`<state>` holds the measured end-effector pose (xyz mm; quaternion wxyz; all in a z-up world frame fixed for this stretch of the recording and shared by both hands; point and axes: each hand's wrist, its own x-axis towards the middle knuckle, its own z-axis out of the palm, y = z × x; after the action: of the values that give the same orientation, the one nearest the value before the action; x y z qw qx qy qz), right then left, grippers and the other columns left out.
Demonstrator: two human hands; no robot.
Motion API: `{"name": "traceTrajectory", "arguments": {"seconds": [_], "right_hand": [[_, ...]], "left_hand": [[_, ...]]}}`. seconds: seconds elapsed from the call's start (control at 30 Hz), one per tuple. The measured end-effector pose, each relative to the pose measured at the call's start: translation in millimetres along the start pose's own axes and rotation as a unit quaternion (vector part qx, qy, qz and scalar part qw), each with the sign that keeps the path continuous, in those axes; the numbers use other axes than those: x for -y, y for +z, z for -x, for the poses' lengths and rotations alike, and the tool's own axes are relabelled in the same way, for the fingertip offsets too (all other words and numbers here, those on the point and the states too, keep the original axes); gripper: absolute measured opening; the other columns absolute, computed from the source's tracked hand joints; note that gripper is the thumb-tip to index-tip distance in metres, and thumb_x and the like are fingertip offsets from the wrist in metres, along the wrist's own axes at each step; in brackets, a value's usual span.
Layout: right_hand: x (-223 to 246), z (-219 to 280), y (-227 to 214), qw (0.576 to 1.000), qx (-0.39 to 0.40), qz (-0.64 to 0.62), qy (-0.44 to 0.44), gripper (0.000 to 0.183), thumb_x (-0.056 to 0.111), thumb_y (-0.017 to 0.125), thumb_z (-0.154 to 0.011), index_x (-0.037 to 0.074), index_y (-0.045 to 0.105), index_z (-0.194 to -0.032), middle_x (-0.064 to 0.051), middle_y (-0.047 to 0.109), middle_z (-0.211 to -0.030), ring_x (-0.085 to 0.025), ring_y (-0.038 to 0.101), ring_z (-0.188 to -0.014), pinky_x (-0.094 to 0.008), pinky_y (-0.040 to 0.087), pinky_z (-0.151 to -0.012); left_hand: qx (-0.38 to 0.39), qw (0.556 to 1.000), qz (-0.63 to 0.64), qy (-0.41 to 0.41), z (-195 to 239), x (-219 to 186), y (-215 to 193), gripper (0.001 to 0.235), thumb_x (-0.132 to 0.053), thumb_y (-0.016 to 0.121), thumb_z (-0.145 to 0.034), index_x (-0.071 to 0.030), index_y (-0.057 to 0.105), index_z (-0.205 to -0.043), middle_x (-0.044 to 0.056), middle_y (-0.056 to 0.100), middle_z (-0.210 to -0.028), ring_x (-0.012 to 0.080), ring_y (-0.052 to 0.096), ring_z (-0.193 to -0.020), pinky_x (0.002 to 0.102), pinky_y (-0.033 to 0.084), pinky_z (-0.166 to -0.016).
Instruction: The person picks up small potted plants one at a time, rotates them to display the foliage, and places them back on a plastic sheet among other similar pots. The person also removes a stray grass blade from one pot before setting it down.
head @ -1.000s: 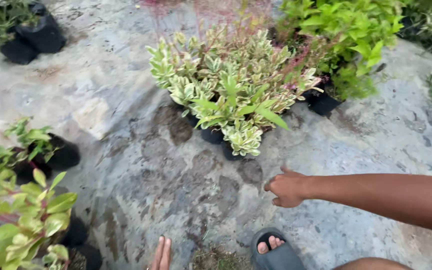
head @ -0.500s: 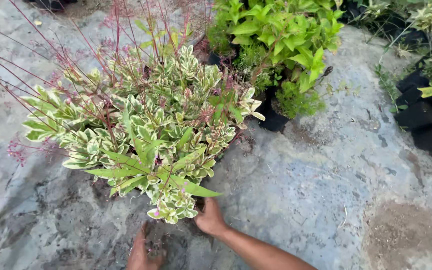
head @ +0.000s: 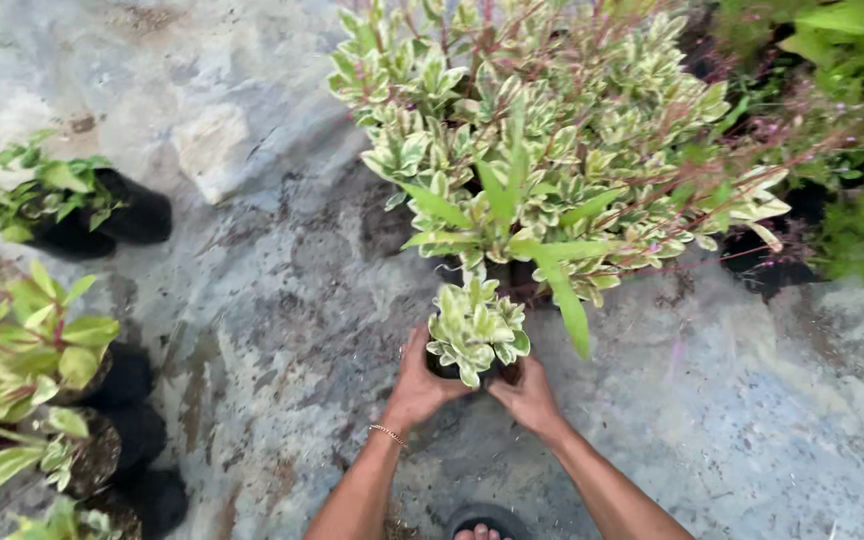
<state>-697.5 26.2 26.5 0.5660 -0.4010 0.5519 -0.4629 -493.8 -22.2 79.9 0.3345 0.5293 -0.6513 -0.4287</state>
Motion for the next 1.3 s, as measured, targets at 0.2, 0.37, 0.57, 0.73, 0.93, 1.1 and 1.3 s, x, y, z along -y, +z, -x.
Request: {"name": "traceTrajectory", "arguments": {"seconds": [0.2,0.37,0.57,0.73,0.93,1.1,1.3], "right_hand": [[68,38,52,0.984,0.162,0.022,-0.073,0.091,0.019,0.085,-0.074,0.007,0.034,-0.148,-0.015,0.045,-0.145,-0.026,0.046,-0.137,-0.039,0.037,-0.115],[116,47,119,0.983,0.171,-0.029,-0.057,0.106,0.018,0.091,-0.070,0.008,0.022,-0.149,-0.018,0.041,-0.147,-0.029,0.046,-0.137,-0.043,0.040,-0.113],[163,58,155,0.975,0.189,-0.031,-0.110,0.094,0.016,0.085,-0.078,0.004,0.031,-0.153,-0.020,0.046,-0.150,-0.027,0.050,-0.136,-0.041,0.045,-0.111],[148,69,174,0.972,0.055,0.127,-0.189,0.043,0.009,0.071,-0.094,-0.002,0.064,-0.135,-0.017,0.057,-0.148,-0.021,0.062,-0.127,-0.034,0.054,-0.102],[143,62,185,0.997,0.037,-0.038,-0.060,0.044,0.013,0.073,-0.096,-0.007,0.061,-0.133,-0.023,0.065,-0.137,-0.026,0.066,-0.119,-0.038,0.055,-0.102],[158,54,191,0.984,0.174,-0.012,-0.026,0.093,0.014,0.084,-0.072,0.003,0.035,-0.152,-0.012,0.060,-0.136,-0.022,0.060,-0.124,-0.042,0.046,-0.106],[184,32,195,0.995,0.067,0.009,-0.067,0.091,0.004,0.089,-0.061,-0.004,0.047,-0.141,-0.014,0.063,-0.130,-0.024,0.066,-0.114,-0.040,0.054,-0.101]], "left_hand": [[-0.011,0.935,0.343,-0.093,68,-24,-71,0.102,-0.029,0.092,-0.059,-0.002,0.047,-0.146,0.012,0.059,-0.140,0.0238,0.058,-0.130,0.036,0.044,-0.111],[-0.051,0.886,0.454,-0.074,91,-53,-119,0.092,-0.033,0.087,-0.069,0.002,0.050,-0.146,0.013,0.064,-0.133,0.0232,0.062,-0.122,0.037,0.049,-0.106],[-0.087,0.899,0.430,-0.007,98,-80,-164,0.091,-0.027,0.089,-0.071,0.002,0.047,-0.146,0.014,0.064,-0.132,0.0209,0.064,-0.118,0.034,0.053,-0.102],[-0.295,0.906,0.299,-0.051,103,-106,-165,0.098,-0.022,0.094,-0.063,0.000,0.044,-0.143,0.014,0.058,-0.131,0.0237,0.060,-0.120,0.037,0.051,-0.103],[-0.405,0.904,0.053,-0.129,116,-125,-163,0.107,-0.021,0.098,-0.054,-0.002,0.044,-0.144,0.019,0.047,-0.128,0.0356,0.045,-0.124,0.047,0.038,-0.107],[-0.341,0.935,0.007,-0.094,122,-121,-148,0.108,-0.016,0.092,-0.062,-0.002,0.035,-0.153,0.024,0.042,-0.136,0.0408,0.045,-0.125,0.050,0.039,-0.107],[-0.365,0.924,0.072,0.090,119,-91,-130,0.100,-0.012,0.089,-0.072,0.002,0.037,-0.156,0.024,0.043,-0.152,0.0374,0.053,-0.134,0.048,0.051,-0.105]]}}
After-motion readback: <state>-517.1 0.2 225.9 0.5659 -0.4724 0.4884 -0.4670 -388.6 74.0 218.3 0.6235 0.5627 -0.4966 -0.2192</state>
